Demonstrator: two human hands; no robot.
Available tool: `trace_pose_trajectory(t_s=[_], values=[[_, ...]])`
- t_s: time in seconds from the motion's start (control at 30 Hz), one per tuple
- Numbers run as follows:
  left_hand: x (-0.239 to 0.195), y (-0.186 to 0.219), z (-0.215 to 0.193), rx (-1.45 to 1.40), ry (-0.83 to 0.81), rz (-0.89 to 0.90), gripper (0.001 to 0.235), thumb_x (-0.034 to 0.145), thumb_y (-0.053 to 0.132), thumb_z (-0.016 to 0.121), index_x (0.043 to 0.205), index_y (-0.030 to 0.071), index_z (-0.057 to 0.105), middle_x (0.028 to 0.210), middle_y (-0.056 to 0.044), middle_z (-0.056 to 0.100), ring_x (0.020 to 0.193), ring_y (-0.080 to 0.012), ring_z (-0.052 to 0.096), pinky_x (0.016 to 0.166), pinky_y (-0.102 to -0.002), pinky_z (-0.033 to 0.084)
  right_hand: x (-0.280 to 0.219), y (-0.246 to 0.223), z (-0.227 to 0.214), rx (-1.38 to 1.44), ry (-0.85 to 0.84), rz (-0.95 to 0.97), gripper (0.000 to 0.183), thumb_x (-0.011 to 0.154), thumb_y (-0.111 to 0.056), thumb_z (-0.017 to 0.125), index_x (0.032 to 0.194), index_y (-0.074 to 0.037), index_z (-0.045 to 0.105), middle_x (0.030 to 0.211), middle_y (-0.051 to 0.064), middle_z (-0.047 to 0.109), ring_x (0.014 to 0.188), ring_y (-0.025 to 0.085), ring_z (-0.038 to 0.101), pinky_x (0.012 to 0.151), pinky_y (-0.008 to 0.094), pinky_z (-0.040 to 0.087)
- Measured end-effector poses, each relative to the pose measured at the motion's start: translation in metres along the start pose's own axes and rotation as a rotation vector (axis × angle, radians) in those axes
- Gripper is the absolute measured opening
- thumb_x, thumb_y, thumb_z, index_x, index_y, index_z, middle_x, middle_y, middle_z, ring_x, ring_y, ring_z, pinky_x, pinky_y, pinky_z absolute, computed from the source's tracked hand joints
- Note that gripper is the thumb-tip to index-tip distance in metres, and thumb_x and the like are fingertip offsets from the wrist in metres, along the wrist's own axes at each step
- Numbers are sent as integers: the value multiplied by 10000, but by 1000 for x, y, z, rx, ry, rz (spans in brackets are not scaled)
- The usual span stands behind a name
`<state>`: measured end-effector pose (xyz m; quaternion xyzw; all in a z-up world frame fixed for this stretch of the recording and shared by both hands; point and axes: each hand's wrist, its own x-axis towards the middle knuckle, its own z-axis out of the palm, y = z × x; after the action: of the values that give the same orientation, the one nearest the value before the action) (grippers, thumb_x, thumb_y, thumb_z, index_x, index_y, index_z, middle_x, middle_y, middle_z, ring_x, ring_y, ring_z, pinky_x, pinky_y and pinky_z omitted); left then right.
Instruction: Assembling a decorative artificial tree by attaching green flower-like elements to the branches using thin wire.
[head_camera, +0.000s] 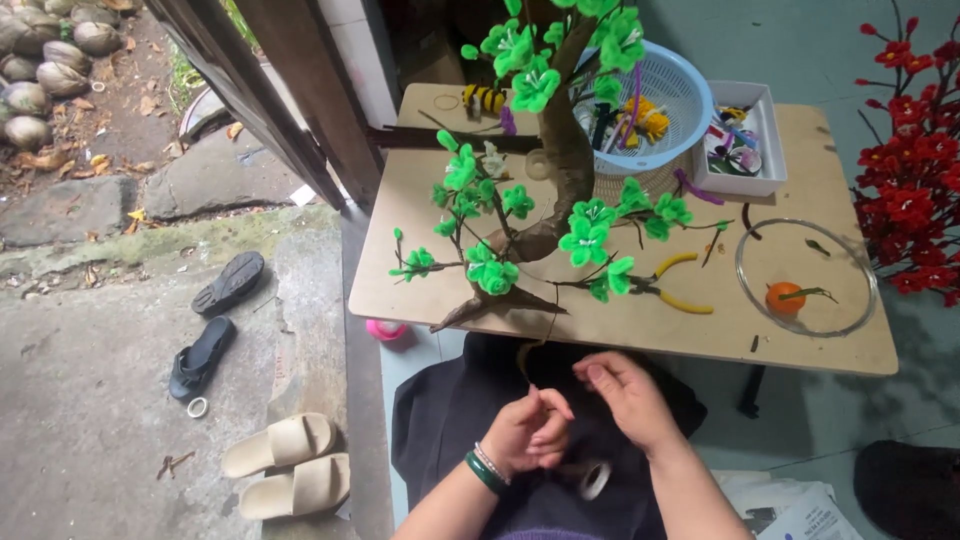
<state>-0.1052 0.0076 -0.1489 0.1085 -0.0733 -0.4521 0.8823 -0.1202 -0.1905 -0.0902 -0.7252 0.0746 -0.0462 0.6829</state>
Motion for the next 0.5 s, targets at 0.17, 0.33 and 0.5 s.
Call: trace_pose_trajectory(t_s=[0.17,0.33,0.5], values=[[-8,-3,-12,-384,-443,-227,786,1075,530,345,941,-192,626,592,-121,491,378,-113,292,383,-245,350,-37,32,19,105,-471,272,624,976,-448,485,1385,2,622,1386,141,694,1272,232,640,1109,341,450],[-26,-9,-35,-135,-297,-296,811,1137,484,247,945,-137,731,849,-261,657,773,-361,659,921,-532,600,-20,47,26,645,-432,207,523,1035,-175,465,1519,22,432,1459,214,575,1302,295,578,1052,399,449],[-34,24,34,548,84,-281,605,1051,512,501,965,-30,758,861,-139,746,695,-164,683,607,-190,449,6,19,36,401,-374,168,408,954,18,580,1356,47,638,1085,153,739,1002,221,679,971,330,518]])
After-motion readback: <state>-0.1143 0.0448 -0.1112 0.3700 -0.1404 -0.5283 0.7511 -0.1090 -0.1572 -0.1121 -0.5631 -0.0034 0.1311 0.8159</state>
